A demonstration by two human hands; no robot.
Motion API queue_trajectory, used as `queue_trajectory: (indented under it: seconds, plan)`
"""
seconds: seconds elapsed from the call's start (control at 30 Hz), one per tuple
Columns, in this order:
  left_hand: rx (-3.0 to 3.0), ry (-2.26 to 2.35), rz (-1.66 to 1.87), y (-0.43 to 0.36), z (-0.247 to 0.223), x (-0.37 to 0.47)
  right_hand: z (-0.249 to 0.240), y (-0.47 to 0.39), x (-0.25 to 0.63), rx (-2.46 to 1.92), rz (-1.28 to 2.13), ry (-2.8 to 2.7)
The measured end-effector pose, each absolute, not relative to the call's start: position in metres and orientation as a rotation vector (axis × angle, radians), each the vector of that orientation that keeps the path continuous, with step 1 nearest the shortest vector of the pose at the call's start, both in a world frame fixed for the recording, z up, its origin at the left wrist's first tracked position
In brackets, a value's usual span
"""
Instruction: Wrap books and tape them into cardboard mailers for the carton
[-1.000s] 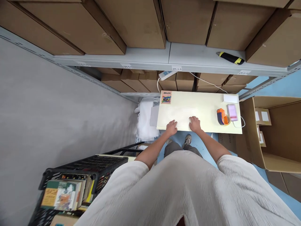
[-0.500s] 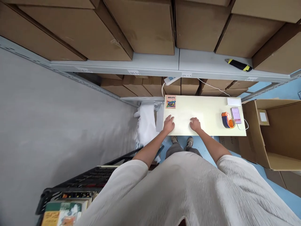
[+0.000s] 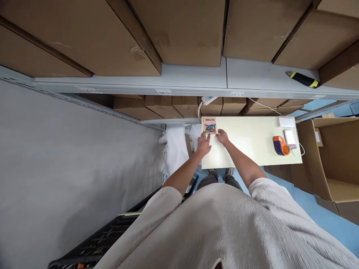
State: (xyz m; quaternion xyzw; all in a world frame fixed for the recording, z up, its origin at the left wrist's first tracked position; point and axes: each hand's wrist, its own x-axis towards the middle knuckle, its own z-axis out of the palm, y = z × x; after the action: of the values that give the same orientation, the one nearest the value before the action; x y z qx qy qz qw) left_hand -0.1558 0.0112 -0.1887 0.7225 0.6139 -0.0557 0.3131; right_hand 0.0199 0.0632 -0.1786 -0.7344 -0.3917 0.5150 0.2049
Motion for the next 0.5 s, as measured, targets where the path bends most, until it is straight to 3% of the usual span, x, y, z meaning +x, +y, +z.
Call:
queue_trajectory:
  seconds: [0.5]
  plan:
    - [2.047, 1.555, -0.123, 0.001, -0.201, -0.155, -0.183, 0.102, -0.004, -2.333, 1.401, -1.16]
